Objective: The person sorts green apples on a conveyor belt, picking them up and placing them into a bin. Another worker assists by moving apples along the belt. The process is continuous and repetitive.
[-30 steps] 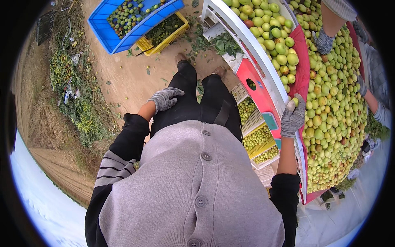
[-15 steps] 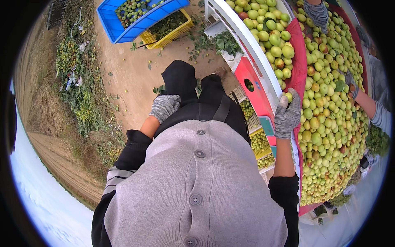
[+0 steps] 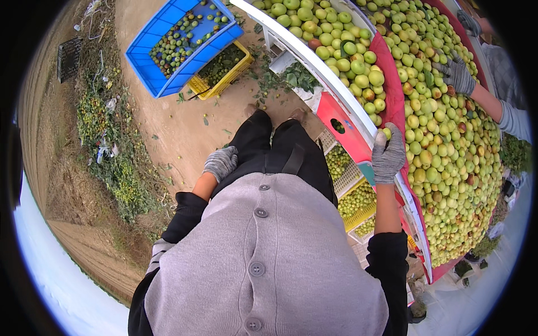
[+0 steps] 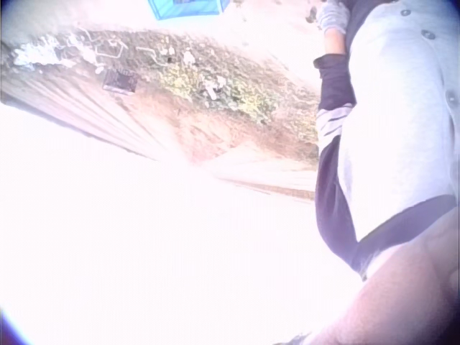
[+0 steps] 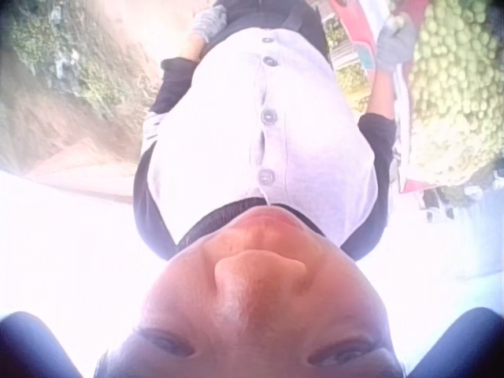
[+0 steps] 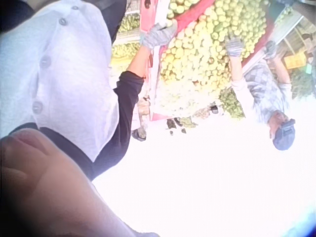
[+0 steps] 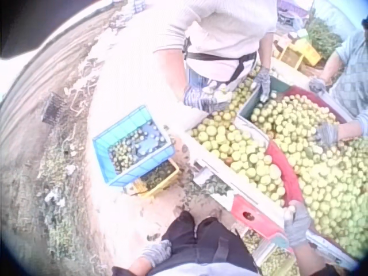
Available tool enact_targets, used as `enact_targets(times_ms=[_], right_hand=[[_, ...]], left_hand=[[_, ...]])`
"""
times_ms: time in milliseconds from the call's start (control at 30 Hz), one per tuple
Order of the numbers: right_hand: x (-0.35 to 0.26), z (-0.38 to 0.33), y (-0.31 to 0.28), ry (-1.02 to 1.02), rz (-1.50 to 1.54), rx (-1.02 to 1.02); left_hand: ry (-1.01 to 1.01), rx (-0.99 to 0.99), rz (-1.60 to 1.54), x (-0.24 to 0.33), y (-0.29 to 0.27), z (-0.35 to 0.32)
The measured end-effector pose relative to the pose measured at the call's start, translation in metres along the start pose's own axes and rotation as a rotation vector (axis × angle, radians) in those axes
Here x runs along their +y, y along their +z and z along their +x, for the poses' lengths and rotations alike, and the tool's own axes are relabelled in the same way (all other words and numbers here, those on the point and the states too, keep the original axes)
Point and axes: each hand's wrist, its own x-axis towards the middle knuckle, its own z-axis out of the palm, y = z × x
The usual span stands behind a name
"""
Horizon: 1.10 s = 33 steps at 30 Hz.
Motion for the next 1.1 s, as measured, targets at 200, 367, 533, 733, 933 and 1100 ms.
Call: enact_targets(times_ms=[200, 367, 533, 733, 933, 1100], right_hand=[[-0.007, 0.002, -0.003, 0.026, 0.07, -0.018], [-0.002, 0.004, -0.008, 0.036, 0.177, -0.032], [0.002, 0.007, -0.015, -0.066, 0.247, -0.057], [0.006, 0.011, -0.021, -0.208, 0.307, -0.069], [0.015, 0.013, -0.021, -0.212, 0.415, -0.114], [0.012, 0.02, -0.026, -0.043, 0.574, -0.137]], left_hand=[[0.048, -0.024, 0.032, 0.006, -0.009, 0.019], [0.077, 0.079, 0.001, 0.038, -0.016, 0.035], [0.044, 0.148, 0.063, 0.086, -0.019, 0.041], [0.061, 0.357, -0.035, 0.134, -0.031, 0.022], [0.35, 0.717, -0.192, 0.168, -0.057, 0.015], [0.536, 0.776, -0.433, 0.203, -0.081, 0.029]])
